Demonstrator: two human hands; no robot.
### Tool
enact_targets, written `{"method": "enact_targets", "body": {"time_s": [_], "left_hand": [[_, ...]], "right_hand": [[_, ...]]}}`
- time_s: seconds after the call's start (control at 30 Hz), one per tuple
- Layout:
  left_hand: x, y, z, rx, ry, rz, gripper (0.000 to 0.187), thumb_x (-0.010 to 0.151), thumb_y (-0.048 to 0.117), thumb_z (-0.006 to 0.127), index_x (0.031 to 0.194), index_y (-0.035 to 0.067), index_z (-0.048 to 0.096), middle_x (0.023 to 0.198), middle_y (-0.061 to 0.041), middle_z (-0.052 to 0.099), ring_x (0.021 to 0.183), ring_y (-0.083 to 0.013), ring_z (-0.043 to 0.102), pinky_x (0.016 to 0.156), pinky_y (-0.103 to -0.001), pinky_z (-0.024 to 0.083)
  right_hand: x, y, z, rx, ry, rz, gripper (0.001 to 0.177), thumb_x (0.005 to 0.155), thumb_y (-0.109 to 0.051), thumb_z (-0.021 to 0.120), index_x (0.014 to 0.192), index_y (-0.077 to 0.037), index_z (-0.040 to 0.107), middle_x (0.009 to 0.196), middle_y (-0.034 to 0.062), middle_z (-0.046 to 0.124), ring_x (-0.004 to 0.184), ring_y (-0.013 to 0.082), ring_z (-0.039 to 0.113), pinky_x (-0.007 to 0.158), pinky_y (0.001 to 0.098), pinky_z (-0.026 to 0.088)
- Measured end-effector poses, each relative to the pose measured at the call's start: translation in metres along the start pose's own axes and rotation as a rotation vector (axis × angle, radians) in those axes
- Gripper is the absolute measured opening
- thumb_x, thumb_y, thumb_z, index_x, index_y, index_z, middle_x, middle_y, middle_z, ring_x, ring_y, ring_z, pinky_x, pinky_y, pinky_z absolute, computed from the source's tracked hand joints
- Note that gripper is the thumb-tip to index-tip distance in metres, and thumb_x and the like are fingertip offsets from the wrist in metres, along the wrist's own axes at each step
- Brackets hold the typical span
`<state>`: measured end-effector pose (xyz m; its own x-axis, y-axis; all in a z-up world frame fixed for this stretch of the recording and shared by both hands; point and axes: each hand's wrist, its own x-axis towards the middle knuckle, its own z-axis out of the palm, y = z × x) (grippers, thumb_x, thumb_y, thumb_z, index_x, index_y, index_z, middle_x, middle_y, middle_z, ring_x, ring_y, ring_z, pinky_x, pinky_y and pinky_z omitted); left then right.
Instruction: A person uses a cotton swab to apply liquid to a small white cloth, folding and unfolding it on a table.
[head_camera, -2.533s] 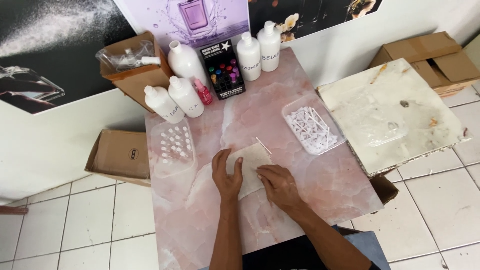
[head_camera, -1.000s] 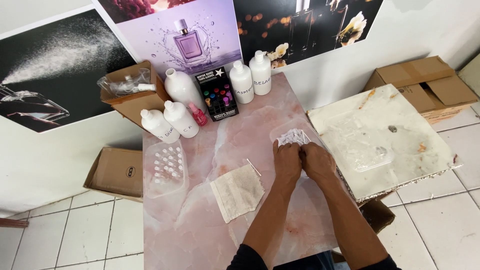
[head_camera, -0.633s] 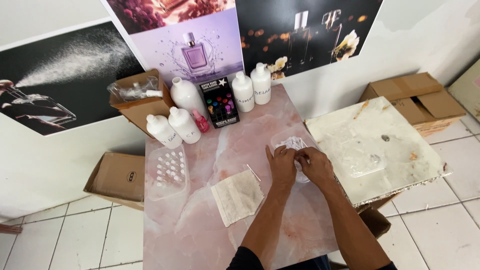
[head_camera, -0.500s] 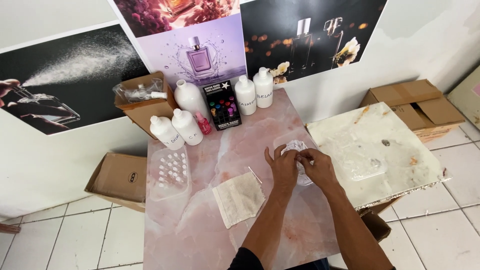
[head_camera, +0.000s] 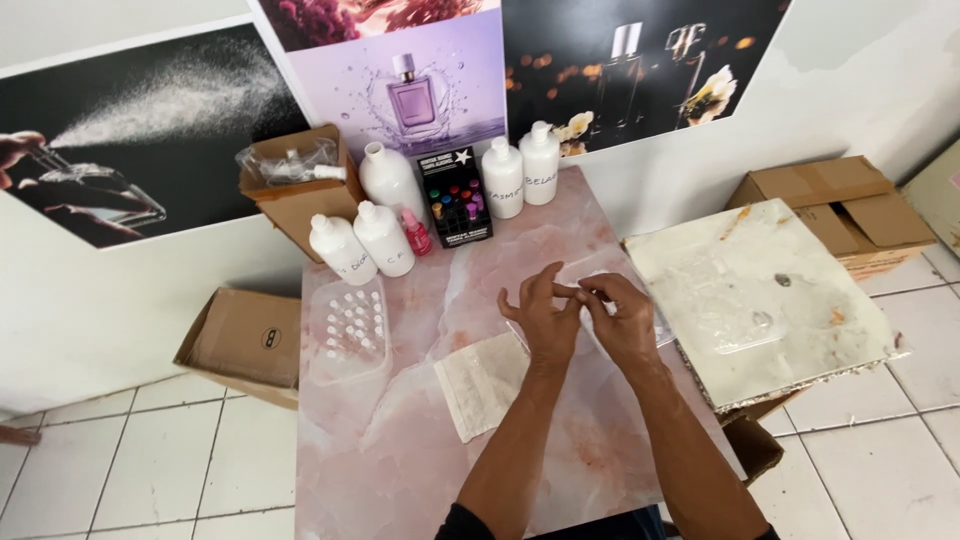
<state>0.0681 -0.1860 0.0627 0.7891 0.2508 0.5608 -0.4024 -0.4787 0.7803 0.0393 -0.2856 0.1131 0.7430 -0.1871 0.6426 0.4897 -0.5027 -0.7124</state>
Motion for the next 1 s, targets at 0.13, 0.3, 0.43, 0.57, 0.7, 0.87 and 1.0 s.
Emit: {"method": "enact_targets", "body": {"time_s": [0.13, 0.3, 0.43, 0.57, 0.7, 0.87, 1.0], "left_hand": [[0.008, 0.003, -0.040, -0.050, -0.001, -0.063, 0.045, 0.081, 0.013, 0.084, 0.123, 0.019, 0.069, 0.075, 0.009, 0.071, 0.108, -0.0105, 0.062, 0.115, -0.055, -0.004], [0.017, 0.002, -0.089, -0.147, -0.051, -0.102, 0.048, 0.089, 0.005, 0.075, 0.134, 0.017, 0.064, 0.083, 0.006, 0.076, 0.113, -0.0119, 0.065, 0.117, -0.056, -0.008], [0.010, -0.027, -0.116, -0.062, -0.049, -0.072, 0.052, 0.088, 0.002, 0.075, 0.136, 0.017, 0.063, 0.101, 0.005, 0.078, 0.115, -0.0096, 0.064, 0.119, -0.051, -0.005], [0.018, -0.031, -0.145, -0.118, -0.133, -0.147, 0.062, 0.086, 0.006, 0.080, 0.142, 0.016, 0.057, 0.089, 0.003, 0.077, 0.115, -0.0143, 0.066, 0.118, -0.057, -0.008], [0.011, -0.043, -0.162, -0.127, -0.141, -0.160, 0.067, 0.081, 0.002, 0.083, 0.142, 0.013, 0.057, 0.087, 0.001, 0.077, 0.109, -0.0180, 0.070, 0.117, -0.060, -0.005], [-0.004, -0.061, -0.167, -0.116, -0.077, -0.187, 0.067, 0.081, 0.004, 0.084, 0.142, 0.013, 0.058, 0.086, 0.002, 0.076, 0.106, -0.0169, 0.071, 0.118, -0.059, -0.003], [-0.011, -0.073, -0.169, -0.138, -0.083, -0.196, 0.064, 0.081, 0.005, 0.084, 0.140, 0.014, 0.060, 0.083, 0.004, 0.077, 0.104, -0.0150, 0.072, 0.120, -0.055, -0.005]], "right_hand": [[0.000, -0.028, 0.019, 0.013, -0.033, -0.069, 0.016, 0.085, 0.001, 0.081, 0.097, -0.009, 0.080, 0.082, 0.0070, 0.073, 0.071, 0.0250, 0.072, 0.070, 0.0340, 0.059], [0.000, -0.050, 0.049, 0.142, -0.151, -0.037, 0.018, 0.086, 0.002, 0.080, 0.102, -0.006, 0.080, 0.087, 0.0086, 0.072, 0.071, 0.0189, 0.070, 0.068, 0.0315, 0.058], [-0.011, -0.061, 0.068, 0.127, -0.206, -0.060, 0.019, 0.084, 0.003, 0.081, 0.101, -0.006, 0.080, 0.085, 0.0104, 0.070, 0.073, 0.0242, 0.071, 0.068, 0.0324, 0.058], [-0.016, -0.062, 0.087, 0.235, -0.289, 0.010, 0.014, 0.085, 0.002, 0.081, 0.096, -0.007, 0.080, 0.082, 0.0068, 0.069, 0.072, 0.0181, 0.070, 0.069, 0.0307, 0.057], [-0.034, -0.055, 0.105, 0.273, -0.352, 0.051, 0.011, 0.086, -0.001, 0.080, 0.094, -0.007, 0.078, 0.083, 0.0080, 0.071, 0.074, 0.0184, 0.070, 0.071, 0.0307, 0.055], [-0.051, -0.053, 0.117, 0.281, -0.373, 0.085, 0.007, 0.089, -0.002, 0.079, 0.094, -0.005, 0.078, 0.082, 0.0085, 0.072, 0.073, 0.0181, 0.070, 0.072, 0.0313, 0.057], [-0.055, -0.049, 0.118, 0.250, -0.396, 0.075, 0.010, 0.088, -0.006, 0.080, 0.097, -0.006, 0.078, 0.084, 0.0080, 0.074, 0.076, 0.0171, 0.072, 0.074, 0.0308, 0.057]]}}
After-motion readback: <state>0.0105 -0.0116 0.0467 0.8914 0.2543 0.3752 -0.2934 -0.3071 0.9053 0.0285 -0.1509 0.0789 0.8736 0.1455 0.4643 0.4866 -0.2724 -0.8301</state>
